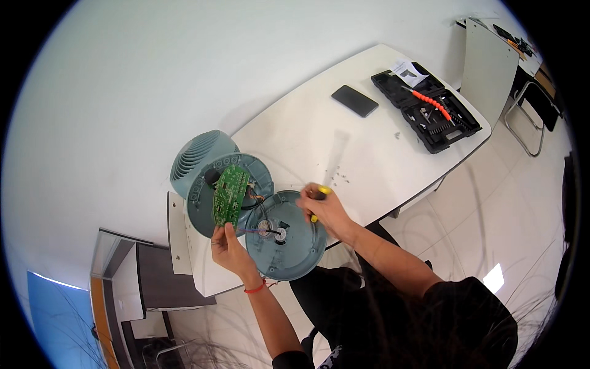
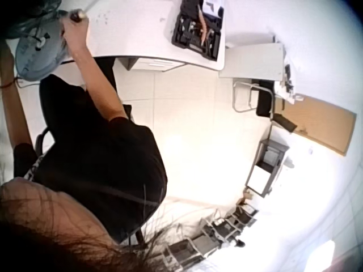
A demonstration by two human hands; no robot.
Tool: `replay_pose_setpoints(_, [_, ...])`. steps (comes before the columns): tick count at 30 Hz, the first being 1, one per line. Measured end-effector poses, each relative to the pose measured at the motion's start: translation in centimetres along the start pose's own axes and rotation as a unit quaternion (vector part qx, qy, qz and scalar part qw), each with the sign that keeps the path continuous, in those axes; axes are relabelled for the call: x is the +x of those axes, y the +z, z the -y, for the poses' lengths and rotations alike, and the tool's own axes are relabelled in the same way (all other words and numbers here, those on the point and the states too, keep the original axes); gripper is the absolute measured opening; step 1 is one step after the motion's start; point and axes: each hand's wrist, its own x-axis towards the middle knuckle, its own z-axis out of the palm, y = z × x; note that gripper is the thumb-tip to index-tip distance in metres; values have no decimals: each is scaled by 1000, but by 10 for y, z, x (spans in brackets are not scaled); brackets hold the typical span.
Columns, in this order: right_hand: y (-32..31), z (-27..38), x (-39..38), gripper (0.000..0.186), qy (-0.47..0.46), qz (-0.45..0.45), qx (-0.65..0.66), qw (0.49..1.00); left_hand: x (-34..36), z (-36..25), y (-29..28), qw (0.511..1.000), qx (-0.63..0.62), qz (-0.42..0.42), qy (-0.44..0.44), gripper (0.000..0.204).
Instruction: The person uses a screwdriver to remove screws from the base of a teal-colored fan. They then lift the circuit board out of the fan housing and place it on the table.
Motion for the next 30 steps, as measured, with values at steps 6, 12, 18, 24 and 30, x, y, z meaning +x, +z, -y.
replay_pose_setpoints(6, [34,-18,76,23,33,-105,-106,988,-3,-4,6,1000,-9,-5,7,14])
replay_pose_setpoints(12, [52,-29,95,25,34,-136,-136,981,0,-1,-3,1000,-13,13,-4,13])
replay_pose_setpoints(18, [58,-25,100,28,62,-130,-179,973,2,5,-9,1000,1,6,-5,14])
replay_pose_setpoints(24, [65,-15,101,32,73,-134,-211,966,2,1,-12,1000,24,7,-12,17])
replay_pose_setpoints(30, [69,-21,109,29,75,-131,-181,972,4,5,-14,999,23,16,-19,19])
